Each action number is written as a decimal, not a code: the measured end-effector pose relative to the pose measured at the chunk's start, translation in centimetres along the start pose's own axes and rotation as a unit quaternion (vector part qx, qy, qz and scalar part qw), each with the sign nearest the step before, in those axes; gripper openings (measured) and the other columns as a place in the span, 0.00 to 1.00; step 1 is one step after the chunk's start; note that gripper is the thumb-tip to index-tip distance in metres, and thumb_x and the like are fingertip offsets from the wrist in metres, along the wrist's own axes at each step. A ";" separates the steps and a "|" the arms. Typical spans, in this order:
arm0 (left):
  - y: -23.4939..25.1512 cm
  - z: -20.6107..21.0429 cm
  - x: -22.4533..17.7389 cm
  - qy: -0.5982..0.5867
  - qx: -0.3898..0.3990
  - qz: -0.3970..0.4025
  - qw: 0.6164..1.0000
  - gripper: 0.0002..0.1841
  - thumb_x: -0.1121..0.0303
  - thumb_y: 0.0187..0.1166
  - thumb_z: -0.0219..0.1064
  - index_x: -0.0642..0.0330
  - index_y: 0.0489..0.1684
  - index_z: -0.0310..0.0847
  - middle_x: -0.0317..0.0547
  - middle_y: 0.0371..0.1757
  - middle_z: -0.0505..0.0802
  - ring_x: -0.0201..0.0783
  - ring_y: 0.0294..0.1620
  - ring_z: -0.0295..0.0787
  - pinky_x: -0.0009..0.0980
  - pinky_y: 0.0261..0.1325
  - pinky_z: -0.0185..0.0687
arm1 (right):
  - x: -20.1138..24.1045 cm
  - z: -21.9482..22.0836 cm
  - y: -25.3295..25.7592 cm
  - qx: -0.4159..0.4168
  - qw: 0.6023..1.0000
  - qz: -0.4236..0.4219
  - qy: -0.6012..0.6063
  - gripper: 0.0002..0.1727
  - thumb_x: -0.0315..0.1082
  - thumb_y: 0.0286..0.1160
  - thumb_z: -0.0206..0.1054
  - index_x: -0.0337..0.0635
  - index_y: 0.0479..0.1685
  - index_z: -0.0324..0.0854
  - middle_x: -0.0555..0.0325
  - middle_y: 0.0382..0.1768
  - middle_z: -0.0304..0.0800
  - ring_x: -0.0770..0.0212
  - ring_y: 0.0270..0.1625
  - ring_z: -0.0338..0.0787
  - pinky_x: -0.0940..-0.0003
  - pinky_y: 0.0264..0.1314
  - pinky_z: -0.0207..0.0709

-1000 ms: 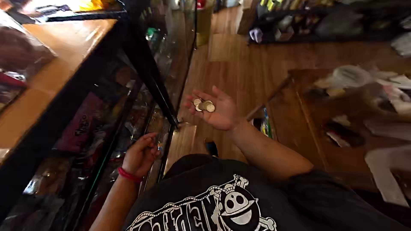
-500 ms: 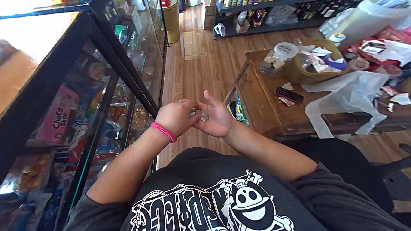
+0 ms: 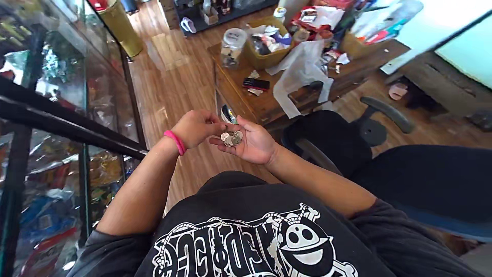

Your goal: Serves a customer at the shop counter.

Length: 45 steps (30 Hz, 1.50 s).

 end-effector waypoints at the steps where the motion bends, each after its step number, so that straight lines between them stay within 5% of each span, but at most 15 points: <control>1: 0.3 0.8 -0.6 -0.052 -0.013 0.023 0.998 0.07 0.64 0.82 0.70 0.58 0.41 0.86 0.36 0.24 0.84 0.28 0.19 0.70 0.29 0.26 0.68 | 0.8 -1.1 -1.3 0.002 1.000 -0.013 0.000 0.36 0.57 0.94 0.29 0.41 0.77 0.72 0.44 0.63 0.88 0.52 0.60 0.93 0.62 0.61 0.88; 4: 1.4 3.8 -1.7 -0.321 -0.018 0.079 0.944 0.07 0.70 0.83 0.58 0.49 0.34 0.78 0.26 0.13 0.74 0.20 0.11 0.64 0.18 0.17 0.64 | 3.0 -4.0 -5.0 0.005 0.998 -0.056 0.038 0.33 0.55 0.96 0.31 0.44 0.77 0.72 0.45 0.63 0.91 0.52 0.55 0.96 0.63 0.54 0.91; 8: 2.3 8.8 -2.5 -0.578 0.039 0.053 0.814 0.19 0.60 0.87 0.45 0.43 0.24 0.78 0.27 0.20 0.81 0.22 0.17 0.75 0.17 0.23 0.75 | 5.0 -7.7 -10.0 -0.007 0.988 -0.105 0.115 0.32 0.55 0.95 0.35 0.45 0.74 0.77 0.45 0.62 0.92 0.51 0.53 0.97 0.64 0.50 0.93; 13: 2.7 14.5 -4.3 -0.703 0.060 0.036 0.708 0.21 0.60 0.85 0.44 0.54 0.30 0.83 0.46 0.40 0.94 0.37 0.37 0.94 0.28 0.39 0.91 | 6.5 -10.5 -14.0 0.026 0.984 -0.140 0.103 0.39 0.62 0.92 0.31 0.45 0.81 0.71 0.41 0.73 0.83 0.44 0.67 0.90 0.54 0.65 0.87; 17: 2.4 16.7 -5.8 -0.735 0.057 0.016 0.676 0.20 0.63 0.84 0.46 0.54 0.28 0.85 0.54 0.52 0.96 0.45 0.52 0.97 0.38 0.56 0.92 | 6.8 -11.1 -15.1 0.027 0.986 -0.128 0.104 0.43 0.66 0.89 0.26 0.45 0.86 0.64 0.41 0.78 0.77 0.44 0.73 0.85 0.53 0.70 0.83; 20: 2.4 16.8 -6.9 -0.734 0.075 0.023 0.674 0.22 0.62 0.86 0.44 0.53 0.26 0.84 0.57 0.55 0.96 0.49 0.57 0.96 0.40 0.59 0.91 | 6.8 -11.5 -15.2 0.028 0.987 -0.125 0.101 0.45 0.69 0.87 0.27 0.45 0.88 0.62 0.42 0.78 0.77 0.44 0.73 0.85 0.52 0.72 0.82; 25: 3.4 16.9 -9.6 -0.670 0.127 0.076 0.727 0.21 0.62 0.86 0.45 0.50 0.29 0.86 0.55 0.63 0.93 0.50 0.62 0.93 0.43 0.63 0.88 | 6.9 -11.3 -14.7 0.005 0.985 -0.129 0.111 0.47 0.71 0.86 0.26 0.43 0.83 0.67 0.42 0.68 0.86 0.47 0.66 0.90 0.52 0.70 0.83; 30: 5.2 18.2 -11.5 -0.573 0.161 0.077 0.800 0.16 0.66 0.88 0.37 0.54 0.49 0.75 0.53 0.71 0.88 0.45 0.68 0.89 0.41 0.69 0.83 | 6.8 -11.3 -13.4 -0.047 0.981 -0.131 0.137 0.43 0.67 0.90 0.27 0.39 0.68 0.74 0.42 0.57 0.88 0.48 0.60 0.91 0.54 0.67 0.85; 34: 5.8 18.2 -12.4 -0.476 0.181 0.124 0.851 0.14 0.70 0.85 0.42 0.55 0.39 0.75 0.47 0.78 0.83 0.37 0.71 0.84 0.36 0.64 0.82 | 6.7 -11.8 -12.0 -0.092 0.971 -0.141 0.170 0.35 0.61 0.94 0.32 0.43 0.60 0.77 0.48 0.50 0.89 0.52 0.53 0.92 0.55 0.60 0.87; 37: 5.9 17.2 -12.3 -0.455 0.175 0.155 0.859 0.14 0.71 0.85 0.42 0.54 0.35 0.75 0.45 0.80 0.81 0.34 0.72 0.83 0.33 0.62 0.83 | 6.5 -12.1 -11.3 -0.109 0.970 -0.144 0.160 0.33 0.59 0.94 0.33 0.45 0.61 0.78 0.50 0.50 0.90 0.55 0.52 0.93 0.58 0.59 0.89; 41: 6.6 14.1 -10.6 -0.479 0.122 0.186 0.849 0.16 0.69 0.86 0.39 0.52 0.38 0.77 0.48 0.81 0.81 0.41 0.77 0.82 0.38 0.72 0.80 | 6.4 -12.3 -10.3 -0.094 0.972 -0.143 0.160 0.34 0.58 0.95 0.34 0.44 0.74 0.74 0.46 0.60 0.90 0.51 0.56 0.95 0.61 0.57 0.90; 45: 7.8 10.7 -5.3 -0.559 0.016 0.110 0.822 0.18 0.66 0.89 0.40 0.51 0.45 0.80 0.49 0.67 0.92 0.47 0.69 0.89 0.45 0.72 0.83 | 5.8 -14.1 -10.0 -0.134 0.970 -0.143 0.146 0.29 0.51 0.97 0.36 0.43 0.67 0.78 0.50 0.52 0.95 0.57 0.47 0.97 0.67 0.46 0.91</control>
Point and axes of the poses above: each hand's wrist, its own y-axis towards the middle knuckle, its own z-axis out of the palm, x = y × z, the point moved 7 cm from there along y, towards the middle knuckle
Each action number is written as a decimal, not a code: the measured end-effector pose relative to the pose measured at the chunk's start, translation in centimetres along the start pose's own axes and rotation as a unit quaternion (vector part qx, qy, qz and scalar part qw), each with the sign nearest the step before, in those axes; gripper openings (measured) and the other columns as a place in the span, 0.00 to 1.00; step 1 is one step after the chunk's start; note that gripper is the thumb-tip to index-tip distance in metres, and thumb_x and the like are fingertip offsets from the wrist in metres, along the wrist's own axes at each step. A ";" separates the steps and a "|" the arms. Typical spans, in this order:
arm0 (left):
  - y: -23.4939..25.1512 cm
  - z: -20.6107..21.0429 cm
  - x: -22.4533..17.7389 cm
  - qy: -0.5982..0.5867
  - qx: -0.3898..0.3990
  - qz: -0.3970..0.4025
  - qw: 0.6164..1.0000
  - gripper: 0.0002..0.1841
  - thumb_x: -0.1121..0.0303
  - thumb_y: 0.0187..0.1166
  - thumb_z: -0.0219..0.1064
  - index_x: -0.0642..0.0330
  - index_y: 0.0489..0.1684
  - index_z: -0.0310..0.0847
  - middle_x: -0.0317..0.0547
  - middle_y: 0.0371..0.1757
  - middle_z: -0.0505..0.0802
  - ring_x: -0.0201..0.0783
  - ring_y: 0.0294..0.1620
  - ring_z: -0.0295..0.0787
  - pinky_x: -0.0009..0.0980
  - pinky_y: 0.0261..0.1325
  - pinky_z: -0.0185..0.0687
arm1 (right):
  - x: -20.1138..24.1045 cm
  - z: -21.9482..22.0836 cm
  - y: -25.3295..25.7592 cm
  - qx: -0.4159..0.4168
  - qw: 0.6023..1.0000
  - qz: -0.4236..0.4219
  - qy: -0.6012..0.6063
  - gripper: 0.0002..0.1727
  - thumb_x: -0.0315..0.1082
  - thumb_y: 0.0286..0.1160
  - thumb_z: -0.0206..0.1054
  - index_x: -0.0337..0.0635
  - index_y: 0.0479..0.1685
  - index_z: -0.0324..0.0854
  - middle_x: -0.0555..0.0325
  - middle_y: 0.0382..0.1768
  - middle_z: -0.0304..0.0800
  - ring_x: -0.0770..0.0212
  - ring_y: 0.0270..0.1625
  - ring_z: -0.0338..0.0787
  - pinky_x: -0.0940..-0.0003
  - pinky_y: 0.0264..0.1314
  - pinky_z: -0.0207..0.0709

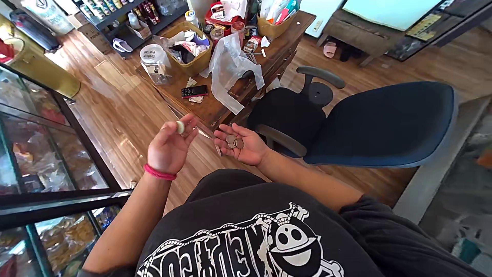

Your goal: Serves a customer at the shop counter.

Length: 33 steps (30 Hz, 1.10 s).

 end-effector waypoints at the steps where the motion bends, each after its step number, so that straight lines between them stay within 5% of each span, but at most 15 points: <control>1: -0.1 -2.1 0.2 -0.010 -0.065 -0.013 0.998 0.18 0.66 0.91 0.38 0.52 0.44 0.78 0.48 0.60 0.94 0.46 0.63 0.92 0.45 0.69 0.85 | -0.1 -1.2 0.3 -0.023 1.000 0.003 -0.012 0.26 0.48 0.97 0.38 0.43 0.65 0.79 0.52 0.48 0.95 0.60 0.42 0.96 0.70 0.42 0.91; 5: -1.9 -10.0 3.5 -0.018 -0.287 -0.104 0.952 0.15 0.63 0.94 0.39 0.53 0.44 0.72 0.41 0.38 0.92 0.39 0.42 0.94 0.39 0.54 0.91 | -0.1 -8.3 1.5 -0.181 0.983 0.020 -0.040 0.17 0.41 0.96 0.47 0.42 0.60 0.78 0.61 0.32 0.86 0.72 0.22 0.83 0.81 0.24 0.79; 10: -5.2 -13.1 7.7 -0.040 -0.397 -0.167 0.902 0.12 0.63 0.93 0.43 0.52 0.42 0.71 0.37 0.32 0.89 0.35 0.34 0.92 0.35 0.45 0.92 | 3.9 -17.0 3.2 -0.343 0.938 -0.016 -0.049 0.12 0.37 0.94 0.51 0.42 0.60 0.77 0.67 0.23 0.73 0.75 0.14 0.69 0.83 0.17 0.69; 15: -3.7 -10.9 8.6 -0.060 -0.417 -0.113 0.900 0.16 0.66 0.93 0.42 0.51 0.35 0.74 0.37 0.28 0.91 0.34 0.32 0.93 0.32 0.44 0.93 | 10.5 -21.3 7.5 -0.376 0.921 -0.007 -0.104 0.20 0.24 0.88 0.46 0.43 0.74 0.70 0.61 0.37 0.79 0.73 0.25 0.78 0.80 0.28 0.76; 19: -1.4 -6.7 10.1 -0.074 -0.392 -0.059 0.915 0.22 0.67 0.93 0.37 0.52 0.32 0.77 0.37 0.30 0.93 0.35 0.36 0.95 0.34 0.51 0.93 | 14.9 -23.9 12.0 -0.343 0.924 0.030 -0.164 0.21 0.23 0.88 0.45 0.43 0.74 0.70 0.62 0.39 0.79 0.71 0.27 0.79 0.77 0.30 0.77; 24: -0.4 -1.9 13.0 -0.061 -0.361 -0.050 0.929 0.21 0.70 0.89 0.37 0.51 0.34 0.79 0.40 0.36 0.96 0.37 0.40 0.97 0.36 0.55 0.93 | 18.6 -26.6 16.4 -0.362 0.921 0.042 -0.135 0.14 0.29 0.92 0.49 0.43 0.66 0.75 0.63 0.32 0.76 0.71 0.23 0.75 0.77 0.27 0.74; 29: -3.0 -0.1 15.7 -0.052 -0.440 -0.056 0.895 0.20 0.70 0.89 0.37 0.51 0.33 0.78 0.40 0.37 0.96 0.37 0.39 0.97 0.36 0.53 0.94 | 20.4 -29.3 19.6 -0.420 0.897 0.053 -0.125 0.04 0.28 0.87 0.52 0.44 0.48 0.72 0.61 0.31 0.75 0.69 0.22 0.72 0.75 0.25 0.73; 33: -5.1 0.2 17.5 -0.081 -0.502 -0.072 0.858 0.23 0.69 0.90 0.37 0.53 0.31 0.81 0.40 0.32 0.96 0.36 0.37 0.96 0.35 0.51 0.94 | 19.9 -30.4 21.3 -0.432 0.888 0.062 -0.146 0.05 0.32 0.91 0.52 0.43 0.52 0.72 0.59 0.33 0.75 0.68 0.24 0.73 0.74 0.28 0.73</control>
Point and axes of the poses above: each hand's wrist, its own y-axis towards the middle knuckle, its own z-axis out of the palm, x = y × z, the point moved 7 cm from there along y, towards the middle knuckle
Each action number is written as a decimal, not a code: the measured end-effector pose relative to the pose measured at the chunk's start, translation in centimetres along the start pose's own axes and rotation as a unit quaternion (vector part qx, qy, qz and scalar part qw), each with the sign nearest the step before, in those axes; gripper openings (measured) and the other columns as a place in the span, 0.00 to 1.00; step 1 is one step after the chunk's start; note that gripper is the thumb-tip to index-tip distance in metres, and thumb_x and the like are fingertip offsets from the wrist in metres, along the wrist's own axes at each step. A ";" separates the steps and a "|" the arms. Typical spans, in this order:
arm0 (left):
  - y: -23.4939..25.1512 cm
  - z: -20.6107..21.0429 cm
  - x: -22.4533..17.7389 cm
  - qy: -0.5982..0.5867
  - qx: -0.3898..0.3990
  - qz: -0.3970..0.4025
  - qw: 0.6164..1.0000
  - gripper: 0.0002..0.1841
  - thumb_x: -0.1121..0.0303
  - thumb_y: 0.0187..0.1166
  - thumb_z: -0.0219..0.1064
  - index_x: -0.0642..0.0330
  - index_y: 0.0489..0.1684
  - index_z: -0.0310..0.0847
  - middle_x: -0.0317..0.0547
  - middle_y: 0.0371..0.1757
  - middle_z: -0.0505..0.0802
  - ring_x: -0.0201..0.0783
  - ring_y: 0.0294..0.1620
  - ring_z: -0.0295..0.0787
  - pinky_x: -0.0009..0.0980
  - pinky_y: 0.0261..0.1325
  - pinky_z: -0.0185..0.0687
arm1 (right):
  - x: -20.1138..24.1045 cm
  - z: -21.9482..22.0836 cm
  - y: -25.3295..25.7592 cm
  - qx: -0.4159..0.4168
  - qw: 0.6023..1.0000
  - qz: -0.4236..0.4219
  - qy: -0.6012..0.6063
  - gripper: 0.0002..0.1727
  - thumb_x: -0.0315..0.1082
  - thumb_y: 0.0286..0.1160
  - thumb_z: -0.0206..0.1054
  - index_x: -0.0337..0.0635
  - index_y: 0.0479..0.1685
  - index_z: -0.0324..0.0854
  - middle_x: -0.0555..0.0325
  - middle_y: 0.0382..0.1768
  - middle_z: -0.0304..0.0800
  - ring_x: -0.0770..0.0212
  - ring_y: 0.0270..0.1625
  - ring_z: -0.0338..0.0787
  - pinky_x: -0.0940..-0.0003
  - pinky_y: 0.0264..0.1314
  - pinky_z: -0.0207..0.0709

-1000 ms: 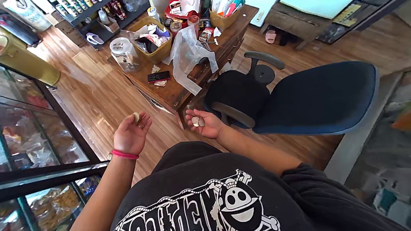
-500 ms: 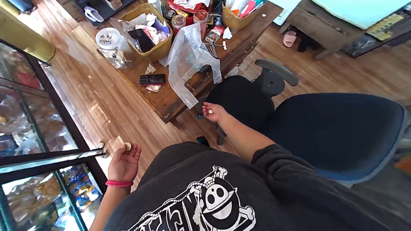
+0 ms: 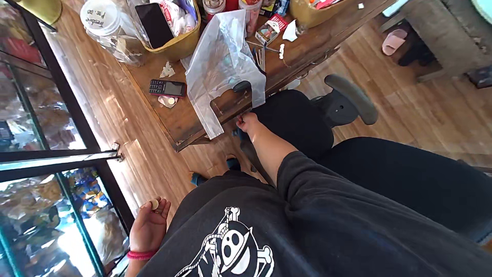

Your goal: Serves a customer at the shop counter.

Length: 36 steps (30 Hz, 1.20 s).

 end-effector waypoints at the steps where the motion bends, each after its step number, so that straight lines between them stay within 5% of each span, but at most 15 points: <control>1: -0.1 -0.1 0.2 0.001 -0.014 0.000 1.000 0.23 0.68 0.90 0.37 0.53 0.31 0.81 0.39 0.32 0.95 0.35 0.36 0.96 0.34 0.51 0.94 | -0.3 0.1 0.2 -0.003 1.000 0.003 0.013 0.06 0.33 0.92 0.51 0.43 0.51 0.72 0.59 0.32 0.74 0.67 0.25 0.73 0.74 0.29 0.74; 10: -0.2 2.4 1.3 0.063 -0.032 0.006 0.998 0.13 0.72 0.90 0.41 0.55 0.38 0.72 0.41 0.33 0.94 0.37 0.34 0.95 0.35 0.47 0.94 | -2.1 0.7 0.3 0.021 0.989 0.018 0.146 0.08 0.28 0.87 0.53 0.50 0.37 0.67 0.63 0.25 0.68 0.68 0.21 0.70 0.75 0.26 0.75; 22: 0.0 5.1 1.9 0.089 0.027 0.013 0.996 0.15 0.73 0.89 0.41 0.55 0.36 0.73 0.43 0.34 0.95 0.37 0.34 0.96 0.34 0.46 0.94 | -6.8 -9.5 -3.8 -0.011 0.998 0.052 0.045 0.07 0.26 0.85 0.55 0.49 0.51 0.70 0.64 0.30 0.67 0.70 0.23 0.69 0.76 0.28 0.72; 27: 0.4 5.5 2.4 0.094 0.025 0.001 0.995 0.14 0.73 0.91 0.41 0.55 0.38 0.71 0.41 0.33 0.94 0.36 0.34 0.95 0.34 0.46 0.94 | -7.4 -12.3 -4.0 -0.027 0.996 0.076 -0.045 0.03 0.28 0.88 0.54 0.47 0.49 0.69 0.61 0.27 0.67 0.67 0.21 0.69 0.73 0.26 0.74; 29: 0.5 5.8 2.6 0.089 0.029 0.000 0.996 0.13 0.73 0.91 0.41 0.56 0.38 0.71 0.42 0.33 0.94 0.37 0.33 0.95 0.34 0.45 0.94 | -6.7 -12.4 -4.2 0.024 0.976 0.073 -0.203 0.08 0.24 0.88 0.52 0.39 0.58 0.72 0.57 0.32 0.74 0.68 0.22 0.71 0.74 0.27 0.73; 32: 0.7 6.2 2.5 0.084 0.042 0.005 0.996 0.14 0.74 0.90 0.41 0.57 0.36 0.72 0.43 0.32 0.94 0.37 0.33 0.95 0.34 0.45 0.94 | -5.7 -11.3 -7.5 0.173 0.881 0.122 -0.423 0.14 0.22 0.85 0.54 0.36 0.64 0.77 0.58 0.35 0.86 0.71 0.25 0.79 0.78 0.28 0.74; 36: 0.8 6.1 2.7 0.076 0.041 0.005 0.996 0.14 0.74 0.90 0.41 0.57 0.37 0.72 0.43 0.32 0.94 0.37 0.32 0.95 0.34 0.45 0.94 | -1.6 -8.2 -12.8 0.347 0.870 0.092 -0.340 0.13 0.23 0.87 0.49 0.36 0.62 0.76 0.58 0.39 0.93 0.70 0.31 0.90 0.78 0.33 0.83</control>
Point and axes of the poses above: each hand's wrist, its own y-axis towards the middle knuckle, its own z-axis out of the palm, x = y × z, the point moved 7 cm from there along y, towards the middle knuckle
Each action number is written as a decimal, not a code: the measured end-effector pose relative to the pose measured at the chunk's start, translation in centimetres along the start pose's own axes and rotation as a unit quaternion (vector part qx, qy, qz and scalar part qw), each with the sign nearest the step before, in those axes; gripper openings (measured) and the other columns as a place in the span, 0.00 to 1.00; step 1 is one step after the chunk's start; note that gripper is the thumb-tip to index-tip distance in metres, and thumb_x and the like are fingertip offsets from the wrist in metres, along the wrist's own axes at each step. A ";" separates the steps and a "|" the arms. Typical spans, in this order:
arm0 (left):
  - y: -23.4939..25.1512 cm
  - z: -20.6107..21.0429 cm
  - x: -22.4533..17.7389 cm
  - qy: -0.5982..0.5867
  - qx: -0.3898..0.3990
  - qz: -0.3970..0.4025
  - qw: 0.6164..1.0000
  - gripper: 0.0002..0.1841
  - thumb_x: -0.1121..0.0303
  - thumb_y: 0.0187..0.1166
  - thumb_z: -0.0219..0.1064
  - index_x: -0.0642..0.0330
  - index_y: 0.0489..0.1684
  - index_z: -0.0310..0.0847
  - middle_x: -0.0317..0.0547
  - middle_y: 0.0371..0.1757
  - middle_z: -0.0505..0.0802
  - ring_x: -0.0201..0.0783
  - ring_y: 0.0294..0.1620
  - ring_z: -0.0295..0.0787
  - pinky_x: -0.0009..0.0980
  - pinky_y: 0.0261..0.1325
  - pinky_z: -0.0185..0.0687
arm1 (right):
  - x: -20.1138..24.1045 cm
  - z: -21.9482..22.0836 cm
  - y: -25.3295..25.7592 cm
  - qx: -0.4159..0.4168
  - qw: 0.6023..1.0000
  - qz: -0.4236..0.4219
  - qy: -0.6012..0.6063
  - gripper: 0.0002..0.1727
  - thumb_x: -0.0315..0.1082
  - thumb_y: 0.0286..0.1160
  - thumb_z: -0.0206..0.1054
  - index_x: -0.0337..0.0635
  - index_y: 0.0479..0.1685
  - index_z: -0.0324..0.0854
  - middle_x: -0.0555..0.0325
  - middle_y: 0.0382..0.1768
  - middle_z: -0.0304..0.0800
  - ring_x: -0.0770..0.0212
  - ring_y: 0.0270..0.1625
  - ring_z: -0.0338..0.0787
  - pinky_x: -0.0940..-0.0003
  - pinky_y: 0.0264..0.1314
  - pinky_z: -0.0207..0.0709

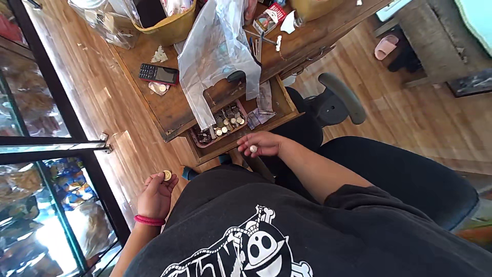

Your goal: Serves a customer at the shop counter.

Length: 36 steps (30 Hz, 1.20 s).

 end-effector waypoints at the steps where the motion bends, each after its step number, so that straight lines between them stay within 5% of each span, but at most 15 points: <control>1: 0.0 0.0 0.1 -0.002 -0.002 -0.002 1.000 0.14 0.74 0.91 0.41 0.57 0.37 0.72 0.43 0.32 0.94 0.37 0.32 0.95 0.34 0.45 0.94 | 1.4 0.0 -0.3 0.023 0.998 -0.045 0.034 0.16 0.25 0.89 0.46 0.38 0.65 0.75 0.57 0.45 0.94 0.67 0.37 0.94 0.74 0.38 0.86; 4: -0.1 0.2 0.5 -0.005 -0.005 -0.010 1.000 0.13 0.74 0.91 0.41 0.57 0.38 0.71 0.43 0.32 0.94 0.37 0.32 0.95 0.34 0.44 0.94 | 4.6 -0.5 -0.2 0.065 0.977 -0.136 0.148 0.23 0.32 0.92 0.35 0.43 0.72 0.73 0.52 0.61 0.93 0.54 0.56 0.95 0.61 0.55 0.90; 9: -0.5 0.3 0.6 -0.003 -0.002 -0.007 1.000 0.13 0.74 0.90 0.42 0.59 0.37 0.72 0.45 0.32 0.94 0.38 0.32 0.95 0.34 0.44 0.94 | 6.1 -1.8 1.6 0.068 0.958 -0.166 0.222 0.28 0.40 0.93 0.30 0.45 0.79 0.71 0.47 0.66 0.89 0.49 0.63 0.92 0.57 0.62 0.87; 18: -1.1 -0.6 1.6 0.001 -0.013 -0.013 1.000 0.13 0.74 0.90 0.42 0.59 0.38 0.72 0.44 0.31 0.94 0.38 0.32 0.95 0.33 0.44 0.94 | 5.4 -4.1 4.5 -0.004 0.962 -0.155 0.227 0.30 0.51 0.96 0.34 0.40 0.82 0.64 0.45 0.62 0.87 0.51 0.61 0.91 0.60 0.63 0.86; 31: -0.8 -0.7 2.1 -0.001 -0.033 -0.027 0.999 0.11 0.75 0.91 0.44 0.60 0.39 0.72 0.44 0.31 0.93 0.37 0.31 0.94 0.33 0.43 0.94 | 5.9 -5.0 4.9 -0.107 0.974 -0.105 0.171 0.35 0.55 0.94 0.46 0.43 0.91 0.53 0.41 0.85 0.65 0.44 0.78 0.78 0.53 0.76 0.78; 36: 0.9 0.8 2.8 0.053 -0.027 -0.086 0.994 0.08 0.72 0.92 0.51 0.66 0.53 0.73 0.46 0.38 0.91 0.37 0.36 0.93 0.33 0.46 0.92 | 6.4 -3.6 3.8 -0.167 0.977 -0.089 0.100 0.34 0.50 0.91 0.55 0.43 0.89 0.56 0.41 0.84 0.65 0.46 0.78 0.77 0.54 0.75 0.78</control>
Point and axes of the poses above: each hand's wrist, its own y-axis towards the middle knuckle, its own z-axis out of the palm, x = y × z, the point moved 7 cm from there along y, towards the middle knuckle
